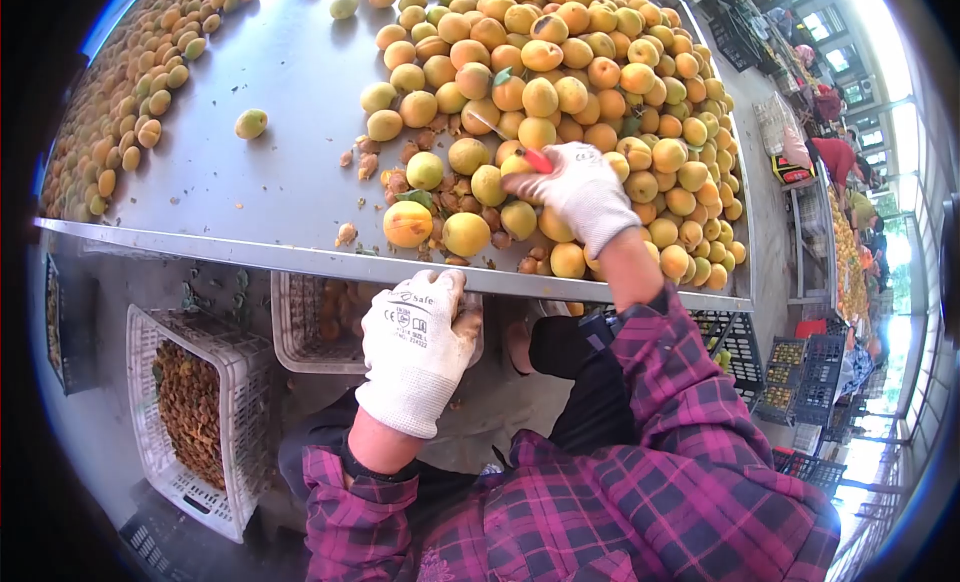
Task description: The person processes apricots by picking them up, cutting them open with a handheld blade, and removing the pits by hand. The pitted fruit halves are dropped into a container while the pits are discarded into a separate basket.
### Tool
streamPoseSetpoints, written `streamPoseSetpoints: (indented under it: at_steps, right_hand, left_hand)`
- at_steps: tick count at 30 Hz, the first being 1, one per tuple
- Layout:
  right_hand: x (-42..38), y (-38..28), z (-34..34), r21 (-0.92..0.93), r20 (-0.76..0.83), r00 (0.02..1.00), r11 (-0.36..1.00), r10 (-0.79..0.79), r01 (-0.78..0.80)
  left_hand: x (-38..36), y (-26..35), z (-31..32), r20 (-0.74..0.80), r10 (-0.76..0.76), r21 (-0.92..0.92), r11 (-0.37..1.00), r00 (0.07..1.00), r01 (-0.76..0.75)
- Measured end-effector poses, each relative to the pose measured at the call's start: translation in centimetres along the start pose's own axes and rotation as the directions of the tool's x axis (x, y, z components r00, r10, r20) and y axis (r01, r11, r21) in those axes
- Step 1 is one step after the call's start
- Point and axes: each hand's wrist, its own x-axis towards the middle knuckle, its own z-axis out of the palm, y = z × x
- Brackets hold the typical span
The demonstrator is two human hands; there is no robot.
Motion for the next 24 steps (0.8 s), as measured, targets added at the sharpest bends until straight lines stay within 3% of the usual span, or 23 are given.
streamPoseSetpoints:
  at_steps: [2,3,4,5,6,7,8,10,11,13,14,17,18,20,21,22,24]
  right_hand:
    - [0.6,0.6,0.9,-0.015,-0.014,0.999,0.999,-0.035,0.035]
    - [0.7,0.6,0.4,0.275,0.077,0.997,0.960,0.027,-0.047]
    - [0.8,0.4,0.0,0.531,0.183,0.981,0.834,0.060,-0.150]
    - [0.5,0.1,-0.5,0.776,0.292,0.954,0.565,0.071,-0.279]
    - [-0.2,-2.5,-3.0,0.711,0.386,0.904,0.566,0.183,-0.418]
    - [-1.0,-3.6,-3.6,0.824,0.416,0.907,0.396,0.062,-0.405]
    - [-1.4,-4.3,-3.7,0.892,0.424,0.903,0.202,-0.065,-0.404]
    - [-1.9,-5.1,-2.5,0.871,0.427,0.896,0.322,-0.124,-0.370]
    - [-2.6,-6.3,-2.1,0.883,0.402,0.898,0.334,-0.178,-0.328]
    - [-3.4,-7.2,-0.5,0.906,0.303,0.915,0.379,-0.267,-0.189]
    - [-3.7,-7.5,-0.2,0.908,0.312,0.909,0.369,-0.277,-0.199]
    - [-4.3,-8.5,-1.2,0.759,0.223,0.937,0.651,-0.268,0.005]
    - [-4.5,-8.4,-1.5,0.763,0.222,0.936,0.646,-0.274,0.008]
    - [-4.7,-7.9,-1.9,0.765,0.194,0.954,0.644,-0.228,-0.002]
    - [-4.9,-7.7,-2.6,0.793,0.188,0.942,0.609,-0.277,0.021]
    - [-5.0,-7.6,-2.9,0.803,0.207,0.936,0.595,-0.284,0.003]
    - [-5.4,-6.7,-2.6,0.803,0.230,0.914,0.596,-0.334,0.016]
  left_hand:
    - [0.3,0.1,-0.1,-0.041,-0.001,-0.039,0.999,0.999,-0.001]
    - [0.5,0.0,-0.2,-0.034,-0.043,-0.140,0.989,0.998,0.037]
    - [0.8,-0.1,-0.3,-0.026,-0.083,-0.240,0.968,0.996,0.074]
    - [1.1,-0.1,-0.6,-0.037,-0.093,-0.241,0.967,0.995,0.082]
    - [1.3,-0.1,-1.0,-0.011,-0.189,-0.498,0.853,0.982,0.158]
    - [1.6,-0.1,-1.4,0.035,-0.271,-0.713,0.667,0.962,0.214]
    - [2.0,-0.2,-1.8,0.083,-0.255,-0.882,0.431,0.963,0.190]
    - [2.5,-0.5,-1.8,0.079,-0.218,-0.996,0.012,0.973,0.084]
    - [3.1,-0.4,-2.3,0.151,-0.226,-0.986,-0.106,0.962,0.130]
    - [2.8,-0.2,-2.4,0.107,-0.278,-0.994,-0.066,0.955,0.092]
    - [2.6,-0.3,-2.6,0.117,-0.292,-0.993,-0.044,0.949,0.108]
    - [2.4,-0.9,-2.2,0.039,-0.335,-0.998,-0.067,0.941,0.018]
    - [2.4,-1.0,-2.5,0.035,-0.339,-0.998,-0.060,0.940,0.015]
    - [2.1,-1.4,-3.4,0.015,-0.397,-0.985,0.153,0.918,0.083]
    - [1.9,-1.7,-3.4,-0.063,-0.412,-0.964,0.263,0.909,0.052]
    - [1.7,-1.9,-3.7,-0.066,-0.419,-0.961,0.271,0.906,0.055]
    - [1.3,-1.9,-4.4,-0.117,-0.403,-0.886,0.455,0.908,0.088]
